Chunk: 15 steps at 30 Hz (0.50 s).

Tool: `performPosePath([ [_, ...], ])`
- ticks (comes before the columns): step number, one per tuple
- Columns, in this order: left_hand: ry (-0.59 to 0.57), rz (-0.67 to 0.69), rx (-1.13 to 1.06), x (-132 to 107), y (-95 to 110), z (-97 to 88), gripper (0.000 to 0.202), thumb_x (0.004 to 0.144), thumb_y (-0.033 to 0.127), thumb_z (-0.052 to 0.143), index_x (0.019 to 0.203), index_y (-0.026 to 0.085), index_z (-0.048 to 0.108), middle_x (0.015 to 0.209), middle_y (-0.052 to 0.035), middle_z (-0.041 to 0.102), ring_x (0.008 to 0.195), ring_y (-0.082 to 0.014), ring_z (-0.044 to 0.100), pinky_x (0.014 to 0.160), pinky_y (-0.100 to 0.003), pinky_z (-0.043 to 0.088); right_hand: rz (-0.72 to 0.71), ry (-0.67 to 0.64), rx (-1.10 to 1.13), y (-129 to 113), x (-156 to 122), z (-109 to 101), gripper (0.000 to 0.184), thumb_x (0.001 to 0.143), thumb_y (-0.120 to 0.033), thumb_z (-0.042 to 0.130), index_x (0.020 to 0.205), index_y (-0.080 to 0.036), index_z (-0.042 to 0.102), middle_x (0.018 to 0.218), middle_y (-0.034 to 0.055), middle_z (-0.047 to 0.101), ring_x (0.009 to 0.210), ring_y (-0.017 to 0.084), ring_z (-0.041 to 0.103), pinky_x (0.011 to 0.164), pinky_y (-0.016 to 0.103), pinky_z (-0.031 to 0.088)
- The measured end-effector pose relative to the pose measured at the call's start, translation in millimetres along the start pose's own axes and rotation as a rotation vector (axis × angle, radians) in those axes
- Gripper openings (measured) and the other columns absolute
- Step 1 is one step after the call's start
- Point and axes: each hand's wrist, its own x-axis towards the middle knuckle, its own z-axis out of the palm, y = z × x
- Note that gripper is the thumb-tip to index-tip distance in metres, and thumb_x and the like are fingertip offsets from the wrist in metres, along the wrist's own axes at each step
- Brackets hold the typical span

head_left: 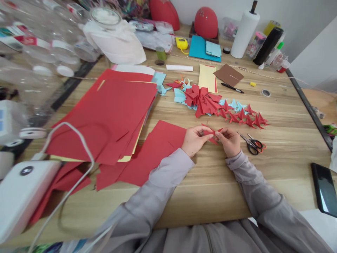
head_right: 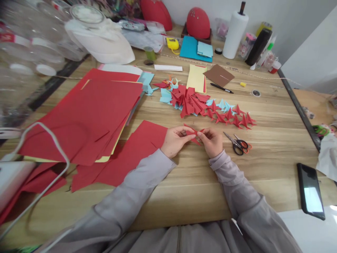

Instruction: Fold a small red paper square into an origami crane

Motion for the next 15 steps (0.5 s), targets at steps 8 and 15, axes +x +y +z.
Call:
performPosePath([
  [8,-0.03,0.0,-0.011,2.5,-1.9,-1.7,0.022,0.055,0.02,0.079,0.075,0.016,0.071,0.055,0.0035,0.054,0.051,-0.0067,0.042,0.05,-0.021,0.031,-0.001,-0.016,-0.009,1.9,2.0,-1.3,0.037,0.062,-0.05,0.077,0.062,-0.018,0.058,0.052,-0.0014,0.061,0.048,0.011,0.055,0.048,0.026,0.047],
  [15,-0.045,0.014,0.002,1.1,1.3,-1.8,0.022,0.059,0.026,0.078,0.077,0.016,0.071,0.052,0.0042,0.05,0.05,-0.0071,0.04,0.05,-0.022,0.03,-0.014,-0.003,-0.02,-0.1,2.2,-0.9,0.037,0.061,-0.051,0.077,0.06,-0.019,0.057,0.053,-0.001,0.062,0.049,0.012,0.057,0.051,0.027,0.05],
])
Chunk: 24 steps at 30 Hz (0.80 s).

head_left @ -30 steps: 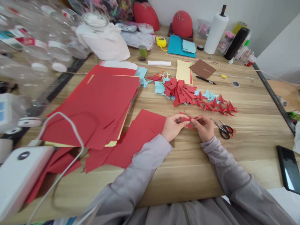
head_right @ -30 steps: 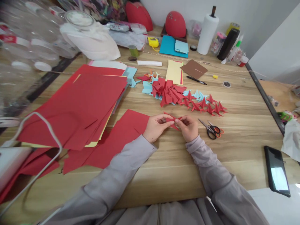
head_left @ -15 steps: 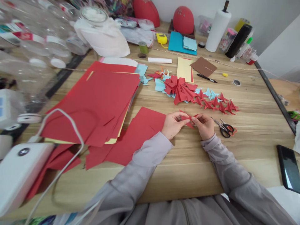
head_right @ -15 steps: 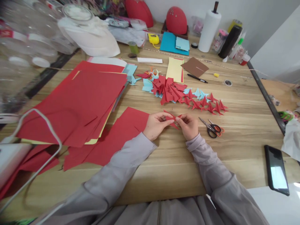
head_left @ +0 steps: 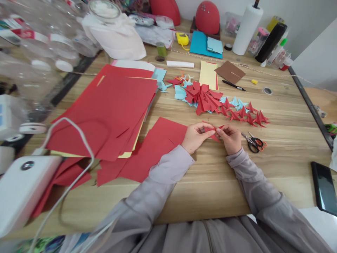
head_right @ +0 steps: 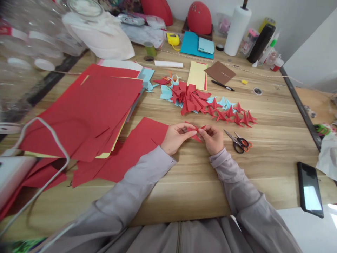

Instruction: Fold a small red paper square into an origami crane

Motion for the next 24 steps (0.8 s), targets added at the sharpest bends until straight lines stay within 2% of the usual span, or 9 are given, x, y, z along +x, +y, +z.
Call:
performPosePath([
  [4,0.007,0.012,0.003,-0.3,-0.2,0.4,0.016,0.063,0.025,0.075,0.074,0.016,0.069,0.055,0.0031,0.052,0.051,-0.0073,0.041,0.05,-0.022,0.03,0.033,0.004,0.028,1.1,-0.4,0.2,0.039,0.058,-0.052,0.079,0.06,-0.019,0.058,0.052,-0.0014,0.062,0.049,0.012,0.057,0.05,0.027,0.05],
  [11,0.013,0.004,0.03,0.1,0.9,1.0,0.014,0.063,0.021,0.073,0.074,0.015,0.068,0.055,0.0028,0.053,0.051,-0.0075,0.043,0.05,-0.022,0.031,0.028,-0.041,0.041,2.6,0.8,-2.6,0.035,0.062,-0.05,0.077,0.063,-0.019,0.06,0.054,-0.0011,0.062,0.05,0.012,0.058,0.051,0.027,0.05],
  [17,0.021,-0.005,0.014,0.5,1.1,1.4,0.014,0.063,0.021,0.073,0.074,0.015,0.068,0.054,0.0033,0.052,0.05,-0.0074,0.042,0.05,-0.022,0.03,0.072,-0.04,0.08,-0.5,0.2,-1.8,0.035,0.057,-0.045,0.081,0.067,-0.019,0.061,0.056,-0.0018,0.064,0.051,0.012,0.059,0.053,0.027,0.052],
  [21,0.023,0.002,0.017,1.2,-1.0,0.9,0.014,0.062,0.022,0.074,0.073,0.015,0.068,0.052,0.0039,0.05,0.049,-0.0074,0.04,0.049,-0.022,0.028,0.058,-0.052,0.048,-1.9,-0.1,-1.4,0.036,0.052,-0.041,0.084,0.064,-0.018,0.06,0.055,-0.0029,0.062,0.049,0.01,0.056,0.05,0.025,0.049],
  [24,0.019,0.012,0.043,1.6,-3.5,0.3,0.015,0.063,0.023,0.073,0.076,0.016,0.069,0.052,0.004,0.049,0.049,-0.0076,0.041,0.049,-0.022,0.029,0.045,-0.06,0.034,-1.9,0.1,-1.4,0.036,0.054,-0.043,0.083,0.063,-0.019,0.058,0.054,-0.0032,0.06,0.049,0.01,0.054,0.049,0.025,0.048],
])
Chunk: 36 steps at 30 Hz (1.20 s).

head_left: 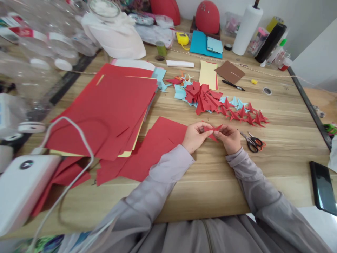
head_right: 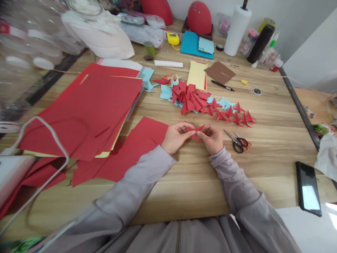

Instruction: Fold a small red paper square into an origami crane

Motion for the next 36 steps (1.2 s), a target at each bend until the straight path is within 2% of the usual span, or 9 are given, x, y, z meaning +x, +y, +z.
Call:
performPosePath([
  [9,-0.004,0.024,0.062,0,0,0.7,0.015,0.064,0.022,0.072,0.076,0.016,0.067,0.053,0.0045,0.05,0.049,-0.0072,0.039,0.049,-0.022,0.028,0.013,-0.006,0.021,4,1,-1,0.038,0.053,-0.042,0.083,0.067,-0.019,0.057,0.055,-0.0043,0.059,0.05,0.01,0.056,0.051,0.025,0.049],
  [16,0.004,-0.058,-0.147,-3,4,3.5,0.022,0.058,0.022,0.078,0.075,0.016,0.065,0.052,0.0053,0.048,0.047,-0.0059,0.04,0.047,-0.02,0.03,0.117,-0.051,0.235,4,2,-1,0.047,0.045,-0.037,0.087,0.08,-0.02,0.061,0.056,-0.0055,0.061,0.05,0.01,0.057,0.054,0.025,0.051],
  [23,-0.048,-0.114,-0.296,-3,2,3.9,0.034,0.054,0.031,0.082,0.077,0.015,0.062,0.06,0.0021,0.057,0.057,-0.01,0.055,0.057,-0.024,0.044,0.16,-0.079,0.312,2,3,-1,0.045,0.046,-0.035,0.087,0.081,-0.021,0.062,0.06,-0.0044,0.065,0.052,0.01,0.059,0.055,0.025,0.052],
  [28,0.009,-0.046,-0.185,-2,2,3.7,0.026,0.058,0.027,0.079,0.077,0.015,0.064,0.06,0.0026,0.056,0.054,-0.0077,0.048,0.052,-0.021,0.037,0.17,-0.025,0.313,4,3,-2,0.047,0.045,-0.03,0.087,0.084,-0.021,0.063,0.058,-0.0053,0.064,0.052,0.01,0.059,0.053,0.024,0.051],
  [32,0.001,0.005,-0.07,-4,6,3.6,0.019,0.062,0.023,0.075,0.075,0.016,0.065,0.056,0.004,0.051,0.051,-0.0068,0.04,0.05,-0.021,0.03,0.116,-0.043,0.261,6,2,-2,0.044,0.049,-0.029,0.086,0.086,-0.019,0.064,0.056,-0.0067,0.062,0.05,0.008,0.057,0.051,0.022,0.048],
  [36,-0.001,0.045,-0.022,-5,9,4.2,0.016,0.064,0.022,0.074,0.076,0.016,0.065,0.057,0.0036,0.051,0.051,-0.0073,0.04,0.051,-0.022,0.031,0.109,-0.044,0.238,7,2,-3,0.044,0.049,-0.031,0.086,0.085,-0.019,0.063,0.056,-0.0063,0.062,0.05,0.009,0.057,0.051,0.022,0.047],
])
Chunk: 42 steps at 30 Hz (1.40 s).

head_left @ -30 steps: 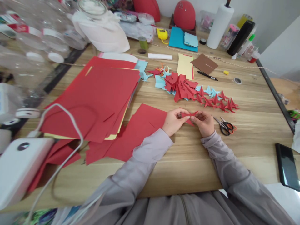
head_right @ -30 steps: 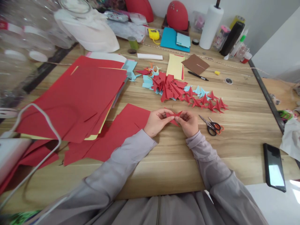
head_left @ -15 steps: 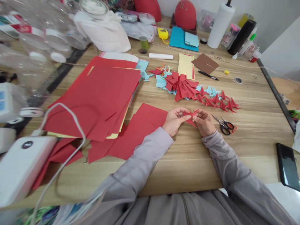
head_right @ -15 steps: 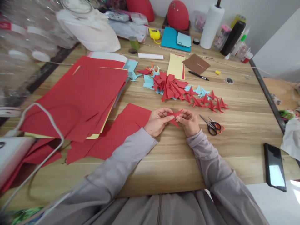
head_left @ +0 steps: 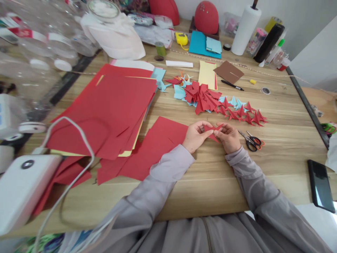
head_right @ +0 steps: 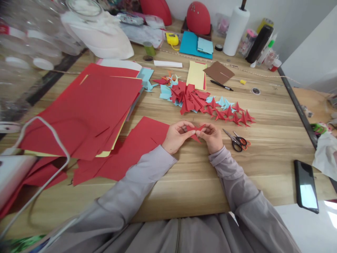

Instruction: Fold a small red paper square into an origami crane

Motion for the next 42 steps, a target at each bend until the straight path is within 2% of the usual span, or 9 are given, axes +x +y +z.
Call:
performPosePath([
  [5,-0.006,-0.014,-0.034,1,-3,-0.5,0.018,0.062,0.022,0.075,0.076,0.016,0.066,0.058,0.0031,0.055,0.051,-0.0068,0.043,0.05,-0.021,0.032,0.018,-0.002,0.071,0,1,0,0.041,0.048,-0.027,0.087,0.081,-0.019,0.065,0.053,-0.0065,0.062,0.048,0.008,0.057,0.049,0.02,0.046],
  [12,-0.098,-0.135,-0.297,3,-10,-2.4,0.033,0.053,0.027,0.084,0.078,0.014,0.067,0.059,0.0014,0.06,0.057,-0.0104,0.057,0.055,-0.022,0.045,0.105,-0.088,0.199,-2,-1,1,0.041,0.048,-0.023,0.087,0.085,-0.02,0.071,0.054,-0.0059,0.065,0.049,0.006,0.058,0.055,0.019,0.049],
  [17,-0.134,-0.192,-0.395,2,-6,-3.1,0.036,0.051,0.026,0.086,0.078,0.014,0.067,0.06,0.0013,0.061,0.055,-0.0098,0.058,0.055,-0.023,0.046,0.116,-0.118,0.227,-4,-1,0,0.039,0.048,-0.024,0.087,0.084,-0.021,0.072,0.053,-0.0065,0.063,0.047,0.006,0.056,0.051,0.019,0.048],
  [22,-0.088,-0.169,-0.361,2,-5,-1.1,0.031,0.054,0.025,0.083,0.078,0.014,0.067,0.06,0.0023,0.059,0.054,-0.0078,0.053,0.054,-0.021,0.043,0.131,-0.08,0.23,-6,-1,2,0.039,0.047,-0.024,0.088,0.082,-0.021,0.071,0.057,-0.0058,0.065,0.05,0.006,0.058,0.053,0.019,0.05],
  [25,-0.014,-0.099,-0.252,2,-6,0.3,0.025,0.059,0.024,0.08,0.079,0.015,0.068,0.056,0.0046,0.053,0.051,-0.0055,0.045,0.051,-0.019,0.036,0.095,-0.037,0.214,-4,-1,4,0.041,0.049,-0.023,0.087,0.086,-0.022,0.07,0.06,-0.0055,0.067,0.054,0.007,0.06,0.057,0.02,0.051],
  [28,0.012,-0.033,-0.114,1,-5,0.5,0.021,0.062,0.023,0.077,0.08,0.016,0.069,0.053,0.0057,0.048,0.049,-0.0054,0.038,0.048,-0.019,0.03,0.075,-0.018,0.187,-1,-1,4,0.043,0.049,-0.023,0.087,0.089,-0.022,0.07,0.063,-0.0048,0.069,0.058,0.008,0.062,0.06,0.021,0.052],
  [32,-0.01,0.002,-0.065,1,-5,-0.7,0.019,0.063,0.022,0.076,0.08,0.016,0.069,0.055,0.0043,0.05,0.051,-0.0065,0.041,0.049,-0.02,0.031,0.052,-0.024,0.142,2,0,1,0.038,0.052,-0.025,0.086,0.086,-0.02,0.07,0.058,-0.0048,0.066,0.055,0.008,0.061,0.057,0.021,0.05],
  [38,-0.063,-0.065,-0.172,4,-11,-3.6,0.023,0.06,0.024,0.079,0.08,0.016,0.069,0.06,0.0012,0.058,0.055,-0.009,0.052,0.051,-0.021,0.04,0.075,-0.06,0.16,-1,0,0,0.034,0.051,-0.026,0.086,0.08,-0.019,0.07,0.053,-0.0062,0.061,0.049,0.007,0.057,0.051,0.019,0.047],
  [42,-0.055,-0.097,-0.231,5,-13,-2.9,0.024,0.063,0.026,0.078,0.083,0.016,0.069,0.066,-0.0005,0.061,0.059,-0.0099,0.056,0.053,-0.021,0.044,0.049,-0.009,0.19,-2,0,2,0.033,0.05,-0.026,0.086,0.078,-0.021,0.07,0.054,-0.0065,0.061,0.05,0.007,0.057,0.052,0.02,0.048],
])
